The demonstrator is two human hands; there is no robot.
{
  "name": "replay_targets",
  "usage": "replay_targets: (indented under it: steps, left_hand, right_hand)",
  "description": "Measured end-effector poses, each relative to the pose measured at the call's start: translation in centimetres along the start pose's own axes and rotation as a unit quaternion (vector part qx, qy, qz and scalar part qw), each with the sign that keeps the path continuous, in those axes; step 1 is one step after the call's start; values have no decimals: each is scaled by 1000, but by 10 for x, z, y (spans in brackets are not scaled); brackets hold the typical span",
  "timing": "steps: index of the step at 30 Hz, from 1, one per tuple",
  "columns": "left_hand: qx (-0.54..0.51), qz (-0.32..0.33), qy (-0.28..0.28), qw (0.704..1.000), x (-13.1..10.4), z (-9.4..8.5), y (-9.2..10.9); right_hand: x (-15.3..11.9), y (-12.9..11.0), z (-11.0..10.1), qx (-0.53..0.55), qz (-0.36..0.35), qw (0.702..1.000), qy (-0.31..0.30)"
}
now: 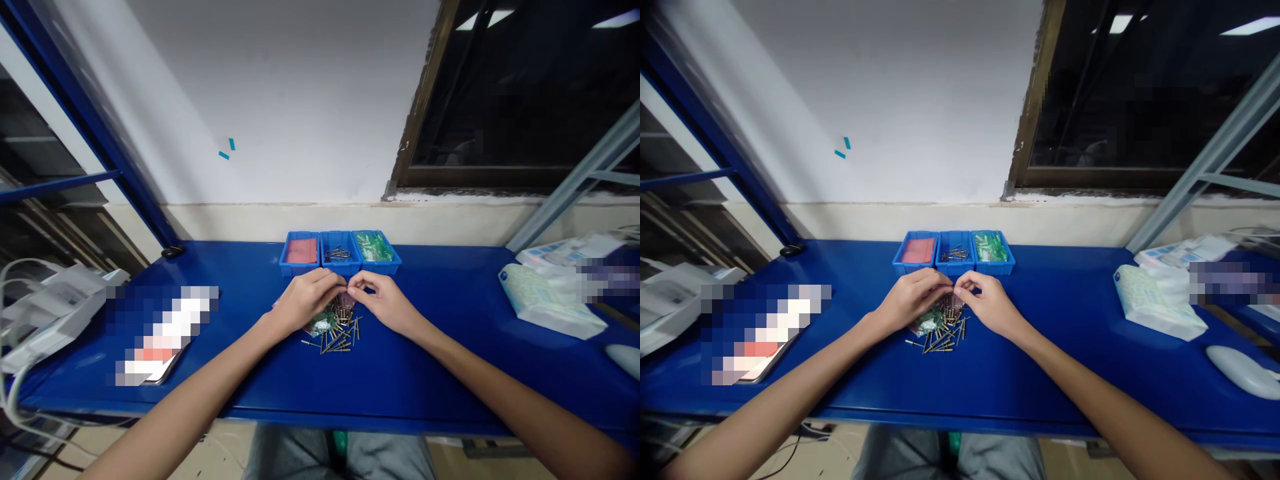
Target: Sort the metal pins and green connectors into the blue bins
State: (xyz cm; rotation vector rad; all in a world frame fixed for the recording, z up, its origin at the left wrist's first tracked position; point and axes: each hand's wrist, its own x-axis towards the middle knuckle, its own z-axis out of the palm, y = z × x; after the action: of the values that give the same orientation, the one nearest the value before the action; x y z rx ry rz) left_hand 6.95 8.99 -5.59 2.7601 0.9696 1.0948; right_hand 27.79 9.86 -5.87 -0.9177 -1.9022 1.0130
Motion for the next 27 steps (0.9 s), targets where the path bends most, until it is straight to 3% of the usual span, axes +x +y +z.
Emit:
replay_targets:
  steps: [6,14,27]
  left_hand:
    - [23,-3,18,1000,2,2,4]
    - [64,-20,28,997,-3,7,-5]
    - [6,-33,8,999,-3,6,-3]
  right_hand:
    - [-6,-3,5,-37,-42,997,51]
    - [-2,-1,-3,-84,-35,991,97]
    - [-3,5,4,-121,-42,990,54]
